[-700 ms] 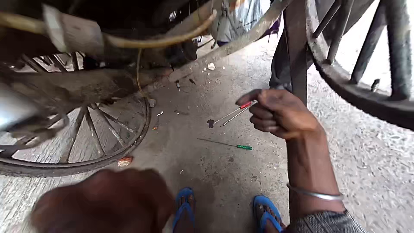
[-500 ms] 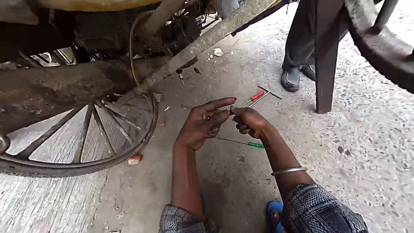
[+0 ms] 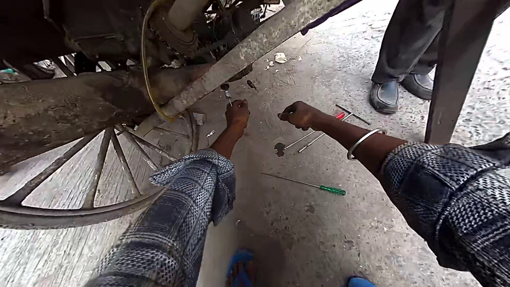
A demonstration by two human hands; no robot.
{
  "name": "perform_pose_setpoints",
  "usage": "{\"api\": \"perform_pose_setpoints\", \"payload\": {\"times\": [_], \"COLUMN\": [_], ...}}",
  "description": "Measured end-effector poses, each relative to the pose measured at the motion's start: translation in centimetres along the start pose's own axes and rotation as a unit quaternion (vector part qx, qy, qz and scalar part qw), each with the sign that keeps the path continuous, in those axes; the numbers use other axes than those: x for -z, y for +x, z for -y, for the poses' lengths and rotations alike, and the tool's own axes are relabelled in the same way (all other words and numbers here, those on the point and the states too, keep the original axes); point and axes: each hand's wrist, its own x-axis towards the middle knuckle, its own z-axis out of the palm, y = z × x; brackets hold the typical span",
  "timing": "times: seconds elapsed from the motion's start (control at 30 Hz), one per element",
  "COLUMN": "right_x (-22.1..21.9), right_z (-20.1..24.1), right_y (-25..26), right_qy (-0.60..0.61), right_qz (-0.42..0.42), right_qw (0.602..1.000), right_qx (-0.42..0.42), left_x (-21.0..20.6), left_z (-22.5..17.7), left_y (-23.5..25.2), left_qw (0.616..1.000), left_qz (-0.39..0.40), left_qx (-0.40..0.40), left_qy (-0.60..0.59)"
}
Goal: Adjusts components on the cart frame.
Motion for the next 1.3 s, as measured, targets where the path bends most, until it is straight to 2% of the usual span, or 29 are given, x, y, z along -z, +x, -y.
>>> {"api": "perform_pose_setpoints", "payload": {"times": [0.17, 0.37, 0.43, 0.53, 0.63, 0.7, 0.83, 1.03, 1.17, 1.3], "right_x": [0.4, -0.5, -1.1, -2.3, -2.8, -2.8, -3.3, -4.1, -4.7, -5.0], "right_z": [2.8, 1.2, 0.9, 0.8, 1.3, 1.9, 3.1, 3.6, 3.7, 3.7], "right_y": [2.5, 4.1, 4.2, 4.7, 5.5, 5.5, 5.4, 5.4, 5.7, 5.9], "right_qy": [-0.053, -0.011, 0.086, 0.260, 0.370, 0.425, 0.407, 0.343, 0.389, 0.422], "right_qz": [-0.059, -0.102, -0.113, -0.112, -0.094, -0.080, -0.049, -0.048, -0.057, -0.032], "right_qw": [0.991, 0.994, 0.989, 0.959, 0.921, 0.898, 0.907, 0.933, 0.913, 0.898], "right_qx": [0.111, 0.047, 0.036, 0.035, 0.071, 0.084, 0.098, 0.096, 0.110, 0.120], "left_x": [-0.2, -1.6, -1.8, -1.4, -0.4, -0.1, -0.1, 0.2, 0.5, 0.7], "left_z": [-1.0, -2.1, -2.2, -2.9, -3.1, -2.3, -0.5, -0.5, -0.3, -0.1], "left_y": [2.5, 3.8, 4.1, 4.4, 3.8, 3.4, 3.5, 2.9, 3.3, 3.3], "left_qw": [0.998, 0.975, 0.971, 0.969, 0.961, 0.956, 0.949, 0.938, 0.942, 0.939], "left_qz": [0.019, -0.012, -0.011, 0.013, 0.044, 0.035, 0.029, 0.066, 0.076, 0.128], "left_qx": [-0.020, -0.047, -0.054, -0.036, -0.001, 0.004, -0.011, -0.045, -0.061, -0.074], "left_qy": [-0.056, -0.217, -0.231, -0.245, -0.274, -0.293, -0.313, -0.336, -0.322, -0.309]}}
